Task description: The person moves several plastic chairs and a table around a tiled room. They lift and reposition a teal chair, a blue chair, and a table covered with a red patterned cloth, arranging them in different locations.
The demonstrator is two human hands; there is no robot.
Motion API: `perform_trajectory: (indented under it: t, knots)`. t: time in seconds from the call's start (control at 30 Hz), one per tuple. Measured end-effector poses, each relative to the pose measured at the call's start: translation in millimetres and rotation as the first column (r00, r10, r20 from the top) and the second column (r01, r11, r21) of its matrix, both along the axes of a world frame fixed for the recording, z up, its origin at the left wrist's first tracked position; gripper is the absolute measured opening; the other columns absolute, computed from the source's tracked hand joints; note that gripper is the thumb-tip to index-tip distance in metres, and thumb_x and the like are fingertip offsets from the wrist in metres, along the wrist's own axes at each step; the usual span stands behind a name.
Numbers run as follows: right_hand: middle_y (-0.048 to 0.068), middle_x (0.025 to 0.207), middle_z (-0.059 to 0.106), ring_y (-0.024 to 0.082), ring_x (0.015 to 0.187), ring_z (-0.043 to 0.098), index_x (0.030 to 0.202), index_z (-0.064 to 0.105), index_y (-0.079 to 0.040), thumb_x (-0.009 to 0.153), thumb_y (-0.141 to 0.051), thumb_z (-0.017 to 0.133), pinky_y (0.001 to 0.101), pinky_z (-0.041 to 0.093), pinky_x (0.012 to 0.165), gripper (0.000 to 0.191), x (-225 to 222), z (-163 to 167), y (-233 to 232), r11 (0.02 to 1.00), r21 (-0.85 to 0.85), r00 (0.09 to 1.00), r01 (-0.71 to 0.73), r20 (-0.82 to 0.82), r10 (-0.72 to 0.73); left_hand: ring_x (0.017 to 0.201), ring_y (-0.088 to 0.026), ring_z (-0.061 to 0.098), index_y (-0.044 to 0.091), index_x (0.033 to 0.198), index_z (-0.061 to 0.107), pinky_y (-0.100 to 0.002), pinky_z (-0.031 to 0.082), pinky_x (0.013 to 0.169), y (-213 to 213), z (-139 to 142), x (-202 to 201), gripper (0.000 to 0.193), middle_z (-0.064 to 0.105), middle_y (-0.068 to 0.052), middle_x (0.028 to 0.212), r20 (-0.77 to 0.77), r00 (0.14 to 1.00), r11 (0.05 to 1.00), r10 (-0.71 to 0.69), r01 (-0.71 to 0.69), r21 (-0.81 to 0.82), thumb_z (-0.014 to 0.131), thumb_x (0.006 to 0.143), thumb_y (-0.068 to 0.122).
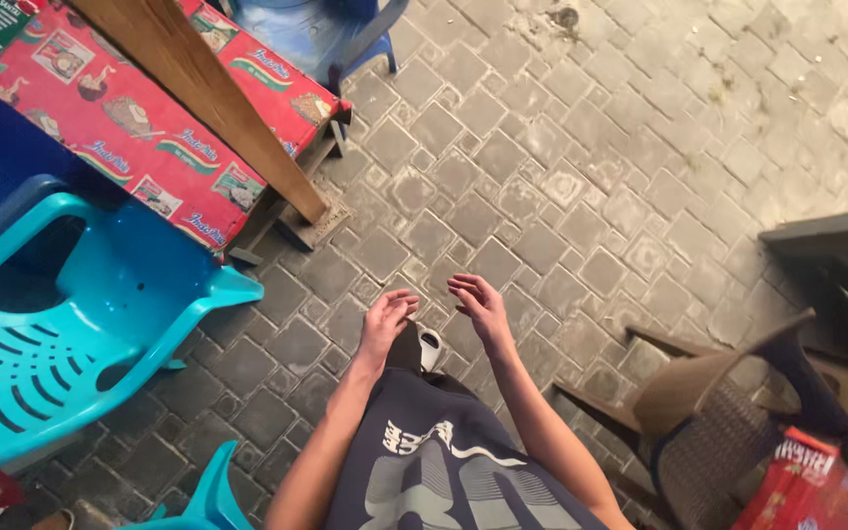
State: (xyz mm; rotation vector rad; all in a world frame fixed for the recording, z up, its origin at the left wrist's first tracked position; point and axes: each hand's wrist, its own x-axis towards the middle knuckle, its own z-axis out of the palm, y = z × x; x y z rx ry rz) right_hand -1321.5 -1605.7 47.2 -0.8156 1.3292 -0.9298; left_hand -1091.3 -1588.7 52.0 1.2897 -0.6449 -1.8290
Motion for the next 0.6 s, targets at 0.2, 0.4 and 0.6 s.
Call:
perform_trajectory:
  t: [0.2, 0.4, 0.6]
  knots:
    - [0.007, 0.134, 0.07, 0.017, 0.125, 0.065, 0.134, 0.061, -0.008, 0.099, -0.022, 0.062, 0.0349, 0.054, 0.095, 0.037, -20.8, 2.0, -129.4, 0.998, 0.009, 0.997, -0.057, 0.054, 0.056, 0.12, -0.016, 0.063, 0.013, 0.135, 0.059, -0.038, 0.045, 0.102, -124.4, -5.2, -18.5, 0.037, 0.07, -0.004, 0.131, 0.037, 0.999, 1.0, 0.004, -0.005, 0.03, 0.056, 0.101, 0.027]
    - [0.008, 0.134, 0.07, 0.018, 0.125, 0.064, 0.136, 0.06, -0.007, 0.1, -0.019, 0.062, 0.034, 0.053, 0.094, 0.037, -47.6, -8.9, -301.8, 0.991, -0.038, 0.991, -0.125, 0.05, 0.127, 0.119, -0.014, 0.064, 0.013, 0.134, 0.059, -0.035, 0.046, 0.101, -296.6, -18.0, -43.6, 0.036, 0.07, -0.003, 0.13, 0.012, 1.0, 0.999, 0.006, -0.007, 0.04, 0.056, 0.101, 0.028]
    - [0.007, 0.133, 0.07, 0.018, 0.124, 0.065, 0.135, 0.061, -0.005, 0.1, -0.017, 0.061, 0.0315, 0.053, 0.093, 0.037, -80.0, -7.2, -473.9, 0.989, -0.064, 0.988, -0.131, 0.073, 0.136, 0.115, -0.016, 0.067, 0.011, 0.132, 0.062, -0.035, 0.049, 0.097, -474.8, -16.3, -86.2, 0.035, 0.073, -0.005, 0.124, -0.032, 0.999, 0.998, 0.008, -0.01, -0.055, 0.059, 0.1, 0.026]
